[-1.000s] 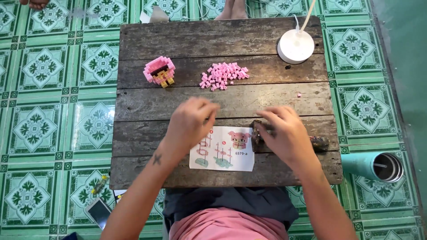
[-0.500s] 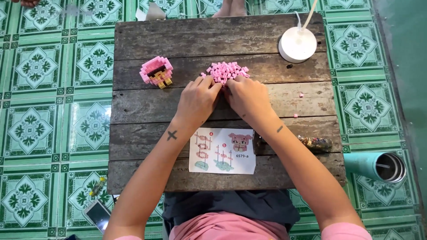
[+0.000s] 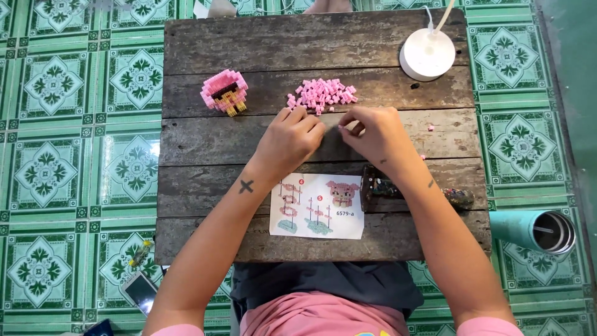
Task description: Assembling a small 3D character figure using tiny pink interlocking plastic blocks on a wooden table.
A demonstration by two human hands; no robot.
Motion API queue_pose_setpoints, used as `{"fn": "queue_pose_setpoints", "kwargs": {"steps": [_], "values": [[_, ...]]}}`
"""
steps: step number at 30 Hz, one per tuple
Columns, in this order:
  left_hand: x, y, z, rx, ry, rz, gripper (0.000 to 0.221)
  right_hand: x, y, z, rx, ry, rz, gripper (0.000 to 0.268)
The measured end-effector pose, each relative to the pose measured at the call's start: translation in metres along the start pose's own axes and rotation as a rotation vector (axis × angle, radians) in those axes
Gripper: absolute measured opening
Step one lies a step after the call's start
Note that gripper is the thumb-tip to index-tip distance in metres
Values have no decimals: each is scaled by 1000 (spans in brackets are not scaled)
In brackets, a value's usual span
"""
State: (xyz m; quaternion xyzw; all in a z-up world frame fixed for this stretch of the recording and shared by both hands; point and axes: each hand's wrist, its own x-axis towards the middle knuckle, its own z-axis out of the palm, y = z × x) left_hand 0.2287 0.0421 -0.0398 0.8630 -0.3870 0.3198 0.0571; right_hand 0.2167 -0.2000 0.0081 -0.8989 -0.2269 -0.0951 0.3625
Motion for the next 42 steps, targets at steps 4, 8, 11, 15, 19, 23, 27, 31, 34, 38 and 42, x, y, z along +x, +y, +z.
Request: {"fn": "queue_pose_setpoints", "kwargs": {"steps": [4, 8, 11, 15, 19, 23, 27, 31, 34, 38, 42], "values": [[11, 1, -27, -141, -3, -24, 5, 1, 3, 1, 12, 38, -37, 16], [16, 1, -46, -758, 4, -322, 10, 5, -9, -5, 127, 20, -152, 11], [14, -3, -42, -955, 27, -447, 9, 7, -15, -6, 224, 54, -197, 14], [13, 6, -34, -1224, 18, -682, 9, 8, -18, -2, 304, 143, -249, 15], [12, 5, -27, -1342, 32, -777, 10, 8, -24, -3, 417, 190, -271, 13], [12, 5, -30, -1389, 24, -821, 10, 7, -20, 0, 420, 205, -291, 14], [13, 7, -32, -1408, 27, -835, 10, 6, -19, 0, 437, 205, -277, 15], [14, 8, -32, -1424, 51, -830, 13, 6, -24, -1, 431, 218, -279, 16], [13, 9, -31, -1450, 82, -825, 13, 6, -25, -1, 438, 222, -270, 16], [13, 10, -29, -1466, 98, -838, 13, 6, -25, 0, 356, 248, -305, 16], [8, 7, -21, -1526, 113, -832, 15, 5, -25, 1, 320, 272, -331, 16]]}}
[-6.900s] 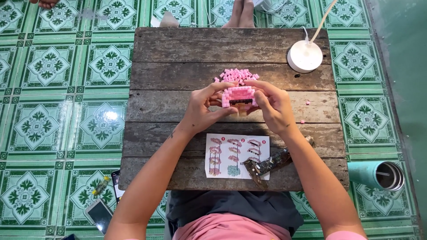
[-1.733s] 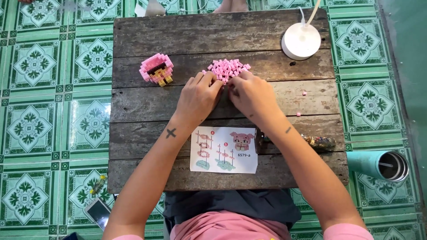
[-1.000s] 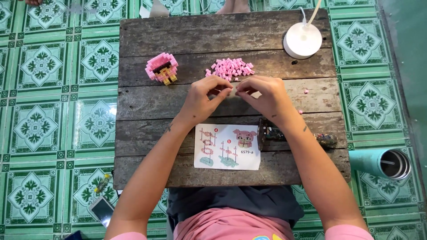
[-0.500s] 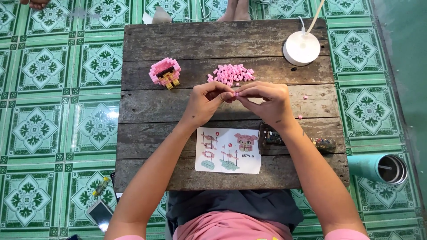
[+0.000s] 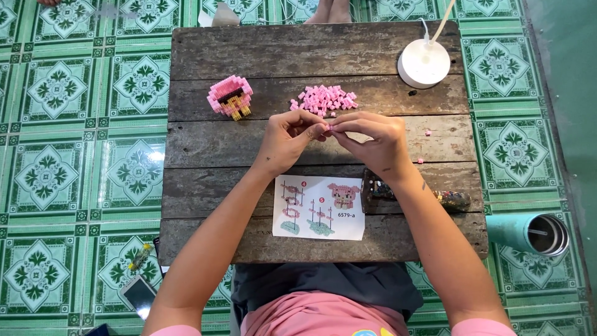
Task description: Assembling a small 3D character figure using tiny pink interlocking plastic blocks on a wooden table.
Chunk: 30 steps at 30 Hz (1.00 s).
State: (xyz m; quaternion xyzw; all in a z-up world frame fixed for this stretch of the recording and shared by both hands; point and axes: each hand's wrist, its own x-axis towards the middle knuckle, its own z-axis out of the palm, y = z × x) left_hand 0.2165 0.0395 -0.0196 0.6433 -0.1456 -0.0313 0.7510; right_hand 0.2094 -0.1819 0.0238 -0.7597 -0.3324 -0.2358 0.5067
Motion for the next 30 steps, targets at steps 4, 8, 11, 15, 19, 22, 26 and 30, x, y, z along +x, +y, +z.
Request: {"fn": "queue_pose_setpoints", "kwargs": {"steps": [4, 8, 11, 15, 19, 22, 26, 30], "values": [[-1, 1, 0, -9, -1, -3, 15, 0, 1, 2, -69, -6, -48, 16], [-2, 3, 0, 59, -25, -3, 15, 1, -1, -2, -105, -56, -67, 14], [-1, 6, -3, 140, -57, -15, 17, 11, -11, -32, -125, -225, 28, 11], [-2, 34, -6, 349, -109, 21, 18, -3, -11, -106, -471, -460, 395, 23], [-2, 66, -5, 505, -135, 86, 15, -35, -9, -126, -578, -419, 755, 35], [-5, 78, -11, 570, -162, 40, 12, -54, -9, -122, -523, -452, 818, 22], [-15, 77, -33, 767, -142, 23, 15, -54, -5, -124, -519, -473, 787, 19], [-36, 68, -63, 949, -102, 3, 11, -46, -2, -135, -540, -401, 707, 27]]}}
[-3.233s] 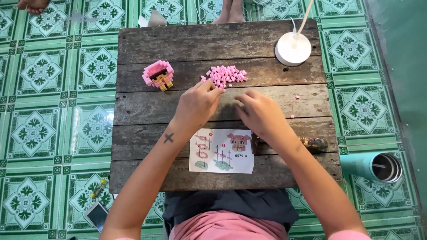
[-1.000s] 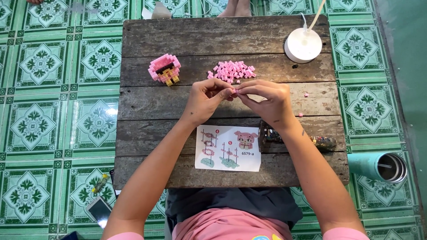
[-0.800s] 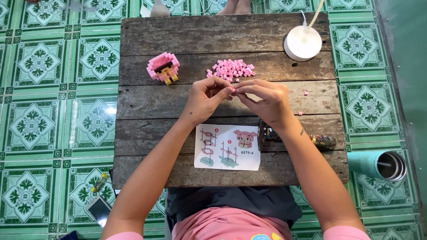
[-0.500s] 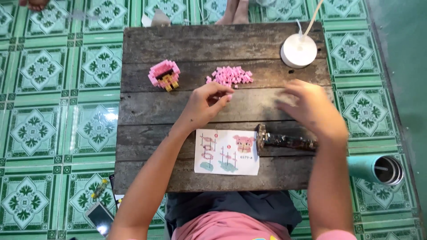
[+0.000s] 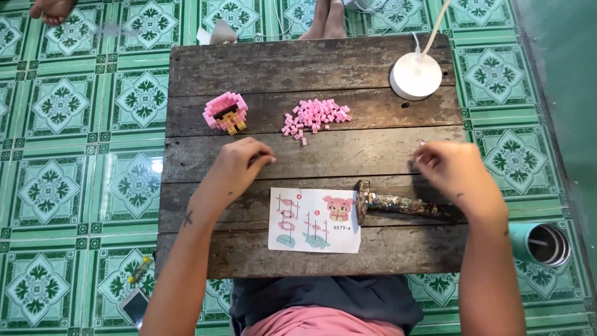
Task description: Assembling a small 3D character figure using tiny pink interlocking plastic blocks on a wooden table.
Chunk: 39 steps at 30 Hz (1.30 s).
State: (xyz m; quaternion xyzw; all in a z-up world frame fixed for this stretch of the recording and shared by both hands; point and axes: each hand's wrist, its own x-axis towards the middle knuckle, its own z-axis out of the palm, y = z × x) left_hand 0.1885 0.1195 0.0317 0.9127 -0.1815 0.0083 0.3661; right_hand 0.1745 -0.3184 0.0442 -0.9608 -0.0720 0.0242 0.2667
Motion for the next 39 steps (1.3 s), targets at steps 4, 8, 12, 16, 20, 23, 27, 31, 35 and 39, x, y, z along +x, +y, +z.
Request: {"fn": "queue_pose_setpoints", "kwargs": {"steps": [4, 8, 12, 16, 20, 23, 27, 31, 35, 39], "values": [[-13, -24, -2, 60, 70, -14, 11, 9, 13, 5, 37, 167, -33, 30], [-15, -22, -3, 82, 141, 25, 8, 19, 20, 8, -3, 131, -45, 27], [-16, -17, -5, 55, 142, 111, 17, 24, 13, 8, -64, 41, -4, 22], [-17, -15, -12, 49, 149, 111, 18, 39, 16, 33, -120, 57, -172, 18], [-17, -15, -17, 95, 40, 95, 8, 46, -25, 48, -194, -89, -216, 7], [-15, -15, -17, 94, 50, 96, 8, 52, -43, 55, -182, -137, -268, 7], [-17, -20, -13, 54, 67, 52, 9, 58, -50, 61, -211, -178, -300, 10], [-16, -29, -9, 29, 80, 48, 10, 58, -50, 61, -208, -188, -309, 12], [-17, -30, -11, 14, 83, 54, 12, 54, -53, 59, -191, -149, -354, 12], [-15, -30, -11, 26, 90, 81, 11, 51, -54, 60, -152, -54, -434, 10]]}}
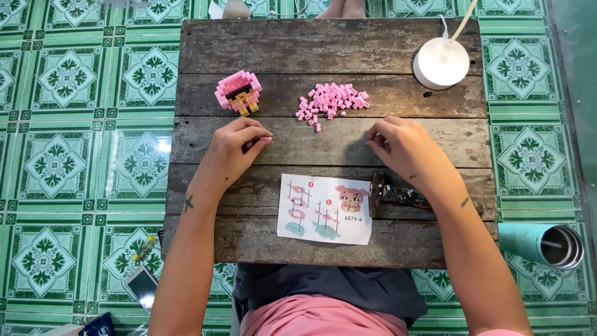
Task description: Assembling a small 3D character figure using tiny pink interlocking plastic blocks on a wooden table.
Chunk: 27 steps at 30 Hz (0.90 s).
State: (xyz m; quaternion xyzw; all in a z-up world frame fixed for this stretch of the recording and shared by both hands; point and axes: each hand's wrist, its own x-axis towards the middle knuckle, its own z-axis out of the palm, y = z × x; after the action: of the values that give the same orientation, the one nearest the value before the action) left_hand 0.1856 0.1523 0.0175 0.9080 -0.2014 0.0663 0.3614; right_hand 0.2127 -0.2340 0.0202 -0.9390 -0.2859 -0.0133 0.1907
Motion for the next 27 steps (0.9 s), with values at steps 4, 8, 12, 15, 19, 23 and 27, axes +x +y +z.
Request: {"fn": "queue_pose_setpoints", "kwargs": {"steps": [4, 8, 12, 15, 19, 23, 27], "values": [[2, 8, 9, 37, 27, 58, 12, 1, -10, -4, 61, 57, -31, 10], [12, 21, 27, 112, -8, 124, 11, 5, -12, 1, 138, 127, -114, 11], [28, 35, 37, 151, -84, 125, 12, 9, -28, -9, 243, 113, -127, 9], [49, 26, 52, 281, -121, 113, 9, 21, -36, -18, 313, 160, -146, 9], [70, 6, 59, 286, -51, 134, 8, 25, -34, -14, 406, 209, -166, 9], [57, 26, 55, 260, -8, 123, 11, 20, -34, -4, 395, 241, -153, 9], [50, 14, 73, 379, -16, 154, 13, 18, -38, -2, 485, 304, -145, 14]]}}
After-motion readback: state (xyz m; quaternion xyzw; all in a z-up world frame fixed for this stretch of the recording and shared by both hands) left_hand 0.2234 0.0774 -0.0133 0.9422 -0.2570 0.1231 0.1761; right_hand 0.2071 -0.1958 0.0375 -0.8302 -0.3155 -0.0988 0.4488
